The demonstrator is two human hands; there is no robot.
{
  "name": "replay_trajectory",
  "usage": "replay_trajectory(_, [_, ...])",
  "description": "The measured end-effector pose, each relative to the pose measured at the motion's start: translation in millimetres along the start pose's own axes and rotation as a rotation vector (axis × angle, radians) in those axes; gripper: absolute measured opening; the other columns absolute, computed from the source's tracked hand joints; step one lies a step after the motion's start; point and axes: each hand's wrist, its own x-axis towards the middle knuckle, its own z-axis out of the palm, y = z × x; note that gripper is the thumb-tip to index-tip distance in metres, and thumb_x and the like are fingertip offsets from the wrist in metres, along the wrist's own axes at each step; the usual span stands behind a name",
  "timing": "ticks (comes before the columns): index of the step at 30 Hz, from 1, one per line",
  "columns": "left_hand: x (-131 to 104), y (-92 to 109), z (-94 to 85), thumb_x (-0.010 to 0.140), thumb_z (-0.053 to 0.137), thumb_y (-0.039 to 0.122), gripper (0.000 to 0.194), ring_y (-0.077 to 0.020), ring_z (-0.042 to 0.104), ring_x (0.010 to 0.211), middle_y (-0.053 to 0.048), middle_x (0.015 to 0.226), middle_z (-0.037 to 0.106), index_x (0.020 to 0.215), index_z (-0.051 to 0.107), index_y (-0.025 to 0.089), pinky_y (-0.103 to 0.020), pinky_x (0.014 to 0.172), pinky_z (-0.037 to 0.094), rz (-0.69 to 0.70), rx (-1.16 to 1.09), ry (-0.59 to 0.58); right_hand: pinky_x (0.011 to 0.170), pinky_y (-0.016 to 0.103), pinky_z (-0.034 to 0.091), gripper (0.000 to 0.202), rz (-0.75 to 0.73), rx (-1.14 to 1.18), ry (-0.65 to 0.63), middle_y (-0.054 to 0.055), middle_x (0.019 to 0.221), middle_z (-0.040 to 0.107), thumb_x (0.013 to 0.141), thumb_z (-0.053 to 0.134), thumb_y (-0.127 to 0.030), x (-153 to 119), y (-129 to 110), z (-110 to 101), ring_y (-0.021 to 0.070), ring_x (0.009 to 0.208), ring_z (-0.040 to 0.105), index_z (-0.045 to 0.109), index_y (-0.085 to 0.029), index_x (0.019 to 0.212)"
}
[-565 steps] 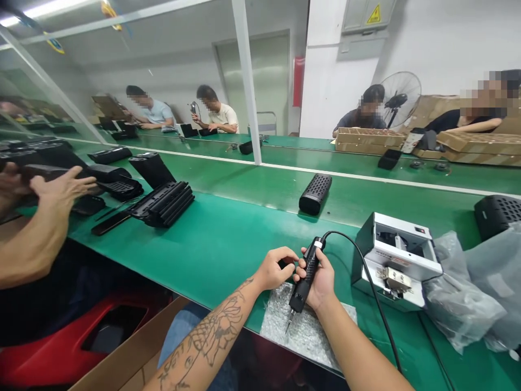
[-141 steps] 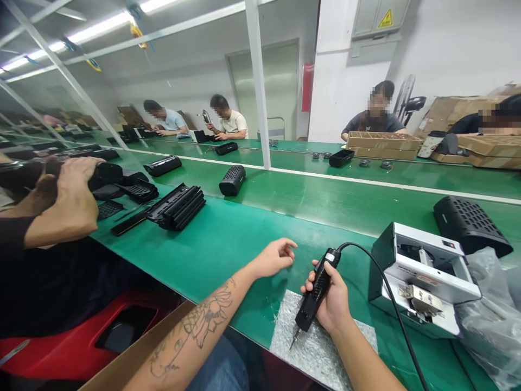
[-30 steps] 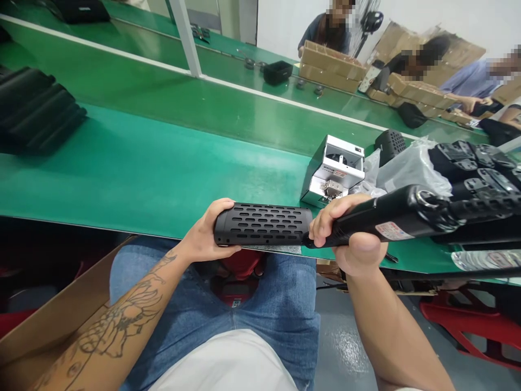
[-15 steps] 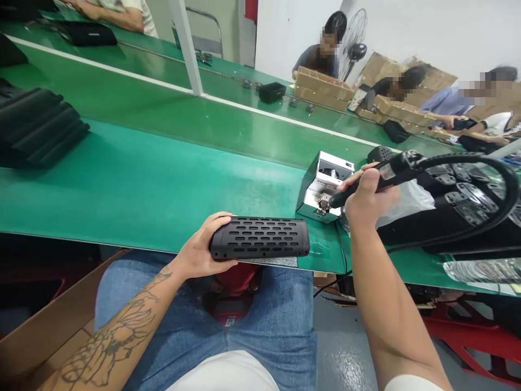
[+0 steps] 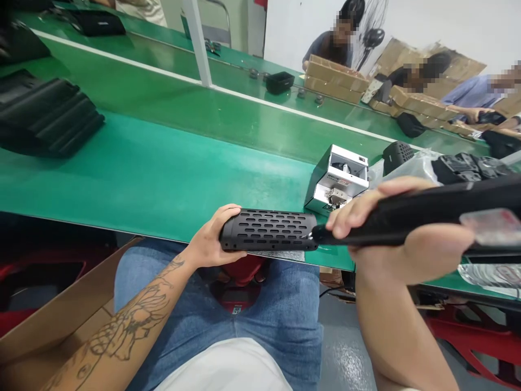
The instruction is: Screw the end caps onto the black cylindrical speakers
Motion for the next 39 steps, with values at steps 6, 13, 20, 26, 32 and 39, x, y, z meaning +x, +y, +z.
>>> replay_trajectory(6, [1.0,0.2,0.1,0.071,0.091,0.033,0.106,-0.0377,0.051,0.145,-0.017,0.153,0.047,0.16,0.033,0.027,-0.057,0.12,0.048,0.013,-0.026,0.008,0.049,0.041,0.056,0.048,-0.081,0.065,-0.139,0.002,0.061,0.066,0.08,0.081,-0.07,-31.3,20.7,45.1,0.0223,0.044,0.062,0.077,-0.026,0.098])
replay_trajectory(13, [0.3,-0.3,1.5,0.072,0.091,0.034,0.107,-0.038,0.05,0.145,-0.017,0.154,0.047,0.161,0.032,0.028,-0.057,0.121,0.047,0.011,-0.038,0.009,0.049,0.042,0.056,0.041,-0.089,0.107,-0.201,0.002,0.063,0.066,0.085,0.079,-0.063,-27.8,38.4,49.4,0.0231,0.046,0.063,0.075,-0.025,0.1])
replay_trajectory(20, [0.3,0.1,1.4,0.073,0.091,0.037,0.106,-0.0384,0.052,0.144,-0.019,0.153,0.047,0.16,0.033,0.026,-0.057,0.119,0.049,0.014,-0.029,0.007,0.047,0.041,0.055,0.041,-0.033,0.123,-0.182,0.002,0.062,0.066,0.082,0.083,-0.062,-27.2,40.7,56.6,0.0227,0.043,0.062,0.075,-0.023,0.091])
replay_trajectory(26, [0.7,0.0,1.7,0.073,0.091,0.042,0.105,-0.0379,0.053,0.143,-0.019,0.152,0.047,0.159,0.034,0.025,-0.056,0.119,0.049,-0.007,-0.029,-0.003,0.047,0.04,0.055,0.042,0.011,0.16,-0.228,0.002,0.062,0.066,0.079,0.086,-0.061,-26.6,43.9,52.9,0.0217,0.043,0.062,0.075,-0.021,0.088])
replay_trajectory(32, [1.2,0.6,1.4,0.072,0.092,0.046,0.106,-0.0389,0.054,0.142,-0.019,0.151,0.048,0.159,0.034,0.026,-0.057,0.117,0.051,-0.009,-0.023,-0.002,0.047,0.04,0.055,0.04,0.01,0.166,-0.253,0.003,0.062,0.067,0.076,0.088,-0.057,-26.6,49.5,52.9,0.0211,0.043,0.062,0.077,-0.021,0.089])
replay_trajectory(39, [-0.8,-0.3,2.9,0.072,0.092,0.043,0.108,-0.0397,0.053,0.142,-0.02,0.151,0.048,0.159,0.03,0.025,-0.058,0.116,0.051,0.018,-0.002,0.008,0.047,0.04,0.054,0.041,0.023,0.165,-0.221,0.002,0.063,0.067,0.075,0.089,-0.057,-31.2,48.4,55.8,0.0213,0.045,0.062,0.076,-0.021,0.089])
